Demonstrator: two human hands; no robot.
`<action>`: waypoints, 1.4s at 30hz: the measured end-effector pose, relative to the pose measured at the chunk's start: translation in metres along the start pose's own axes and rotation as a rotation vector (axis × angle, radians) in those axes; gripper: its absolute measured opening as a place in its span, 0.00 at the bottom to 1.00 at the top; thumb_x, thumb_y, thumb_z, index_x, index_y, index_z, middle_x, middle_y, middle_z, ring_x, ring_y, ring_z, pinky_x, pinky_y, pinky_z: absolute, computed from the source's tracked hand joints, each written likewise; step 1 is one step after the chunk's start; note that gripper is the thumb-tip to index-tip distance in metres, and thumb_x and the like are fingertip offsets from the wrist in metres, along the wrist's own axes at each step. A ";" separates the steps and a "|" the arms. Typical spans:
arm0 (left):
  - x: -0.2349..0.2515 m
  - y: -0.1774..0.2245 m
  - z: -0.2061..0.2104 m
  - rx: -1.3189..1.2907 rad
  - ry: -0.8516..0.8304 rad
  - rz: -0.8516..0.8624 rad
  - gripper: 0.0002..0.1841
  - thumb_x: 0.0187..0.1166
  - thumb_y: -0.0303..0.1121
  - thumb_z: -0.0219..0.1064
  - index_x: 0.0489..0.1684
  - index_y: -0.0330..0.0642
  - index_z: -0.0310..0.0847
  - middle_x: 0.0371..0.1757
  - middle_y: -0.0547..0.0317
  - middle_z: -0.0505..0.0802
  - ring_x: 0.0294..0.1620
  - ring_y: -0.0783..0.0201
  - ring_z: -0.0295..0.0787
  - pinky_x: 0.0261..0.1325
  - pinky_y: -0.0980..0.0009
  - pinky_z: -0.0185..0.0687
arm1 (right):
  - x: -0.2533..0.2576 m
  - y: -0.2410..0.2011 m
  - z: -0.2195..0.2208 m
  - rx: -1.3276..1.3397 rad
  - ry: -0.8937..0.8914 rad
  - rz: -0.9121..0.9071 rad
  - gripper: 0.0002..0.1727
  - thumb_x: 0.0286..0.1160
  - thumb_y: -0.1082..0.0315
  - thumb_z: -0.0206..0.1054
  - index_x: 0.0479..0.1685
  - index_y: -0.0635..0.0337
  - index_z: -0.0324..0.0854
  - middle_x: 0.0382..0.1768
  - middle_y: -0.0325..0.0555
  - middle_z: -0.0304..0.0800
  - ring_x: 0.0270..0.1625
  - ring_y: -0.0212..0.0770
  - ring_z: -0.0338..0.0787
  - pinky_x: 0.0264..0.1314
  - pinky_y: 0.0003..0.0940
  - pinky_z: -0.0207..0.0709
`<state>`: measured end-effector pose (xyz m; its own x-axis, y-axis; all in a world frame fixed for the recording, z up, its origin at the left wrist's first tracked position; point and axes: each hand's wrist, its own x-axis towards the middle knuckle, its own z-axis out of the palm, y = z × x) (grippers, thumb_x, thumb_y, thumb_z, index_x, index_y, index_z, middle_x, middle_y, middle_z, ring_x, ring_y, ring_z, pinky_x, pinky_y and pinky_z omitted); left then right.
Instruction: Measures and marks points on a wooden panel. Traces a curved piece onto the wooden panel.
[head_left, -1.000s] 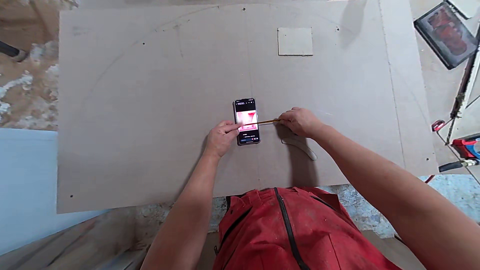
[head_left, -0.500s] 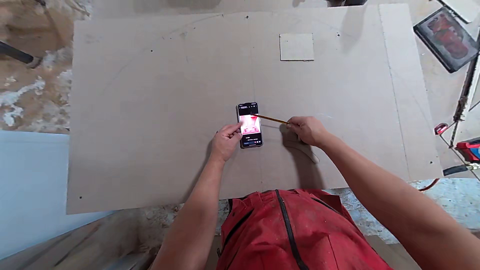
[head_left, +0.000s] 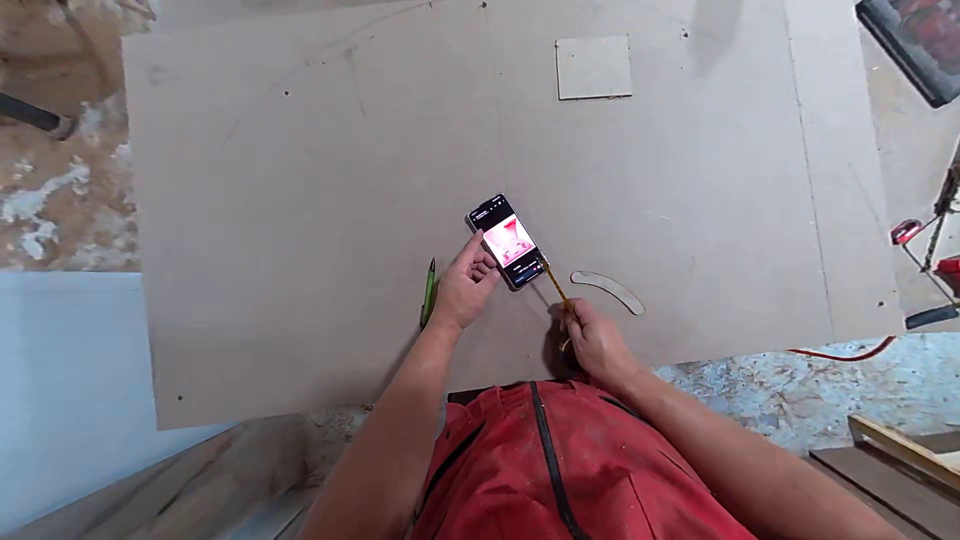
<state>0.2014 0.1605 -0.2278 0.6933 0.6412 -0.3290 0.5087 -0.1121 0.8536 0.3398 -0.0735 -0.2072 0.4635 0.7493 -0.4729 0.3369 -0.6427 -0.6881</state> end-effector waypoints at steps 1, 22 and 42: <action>0.001 0.000 -0.001 0.003 -0.007 0.003 0.40 0.78 0.33 0.68 0.95 0.54 0.56 0.58 0.60 0.91 0.51 0.66 0.90 0.57 0.65 0.87 | 0.003 -0.004 0.003 -0.017 0.023 -0.018 0.16 0.92 0.60 0.51 0.67 0.45 0.82 0.40 0.38 0.92 0.40 0.39 0.92 0.45 0.47 0.88; -0.037 -0.095 -0.076 0.727 0.093 0.454 0.33 0.84 0.51 0.50 0.87 0.45 0.70 0.92 0.55 0.67 0.93 0.54 0.58 0.93 0.49 0.52 | 0.034 -0.038 0.041 -0.135 0.389 0.089 0.16 0.91 0.54 0.56 0.65 0.42 0.87 0.37 0.32 0.96 0.38 0.35 0.94 0.43 0.47 0.88; -0.035 -0.101 -0.079 0.723 0.070 0.477 0.33 0.84 0.49 0.50 0.88 0.43 0.68 0.92 0.54 0.66 0.94 0.54 0.55 0.94 0.50 0.50 | 0.039 -0.040 0.044 -0.207 0.370 0.064 0.18 0.87 0.63 0.58 0.69 0.46 0.86 0.35 0.40 0.94 0.36 0.41 0.93 0.42 0.51 0.87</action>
<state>0.0857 0.2093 -0.2704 0.8944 0.4452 0.0441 0.3876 -0.8203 0.4205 0.3083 -0.0117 -0.2224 0.7388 0.6235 -0.2558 0.4381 -0.7328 -0.5207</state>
